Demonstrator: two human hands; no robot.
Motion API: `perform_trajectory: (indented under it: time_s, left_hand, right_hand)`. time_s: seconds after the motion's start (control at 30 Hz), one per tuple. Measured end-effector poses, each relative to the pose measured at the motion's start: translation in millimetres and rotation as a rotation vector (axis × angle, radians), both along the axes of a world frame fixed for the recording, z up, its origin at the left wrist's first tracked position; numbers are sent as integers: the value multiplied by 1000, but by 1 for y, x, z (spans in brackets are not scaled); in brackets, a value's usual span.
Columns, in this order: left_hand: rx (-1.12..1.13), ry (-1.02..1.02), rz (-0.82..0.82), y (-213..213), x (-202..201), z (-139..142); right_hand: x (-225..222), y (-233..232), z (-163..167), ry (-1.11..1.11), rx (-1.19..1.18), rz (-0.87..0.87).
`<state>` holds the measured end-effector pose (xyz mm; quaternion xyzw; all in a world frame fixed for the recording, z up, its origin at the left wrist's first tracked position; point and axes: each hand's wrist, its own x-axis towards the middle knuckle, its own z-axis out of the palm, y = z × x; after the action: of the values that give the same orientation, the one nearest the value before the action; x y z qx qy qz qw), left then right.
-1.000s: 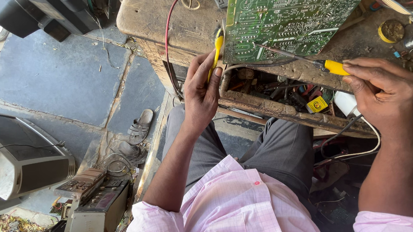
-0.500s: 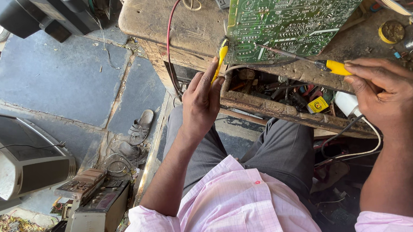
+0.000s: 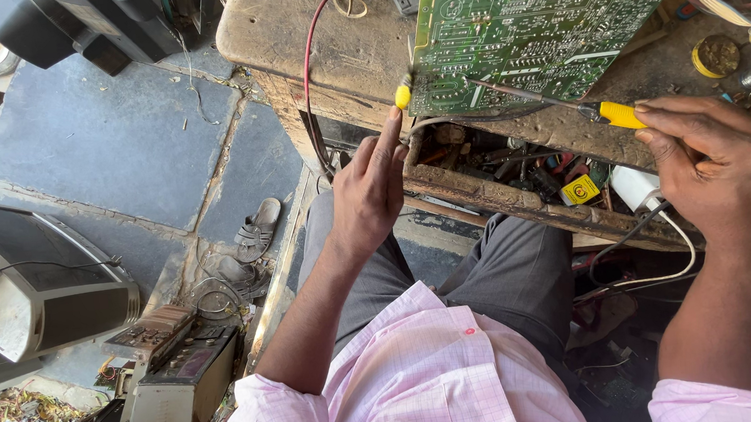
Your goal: The person uses a soldering iron in the right hand and a yellow-handled tool in the left hand to work on a green circuit board placed on a wooden workbench. The person repeatedly applies heat and manipulates small components on the board throughout the clip.
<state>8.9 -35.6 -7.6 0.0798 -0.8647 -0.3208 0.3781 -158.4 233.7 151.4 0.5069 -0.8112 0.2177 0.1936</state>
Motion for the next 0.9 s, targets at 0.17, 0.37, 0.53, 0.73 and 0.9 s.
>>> perform_trajectory:
  time_s: [0.17, 0.37, 0.53, 0.73, 0.9]
  left_hand:
    - [-179, 16, -23, 4, -6, -3]
    - [-359, -18, -30, -2, -22, 6]
    - [-396, -98, -79, -8, -24, 7]
    - [-360, -180, -86, -4, -19, 28]
    - [-356, -767, -188, -1, 6, 55]
  right_hand:
    - [2, 0, -1, -88, -34, -26]
    - [7, -2, -3, -40, -27, -40]
    - [9, -4, -3, -127, -72, -36]
    - [-1, 16, -28, -107, -107, -14]
    - [-8, 60, -65, -308, -472, -3]
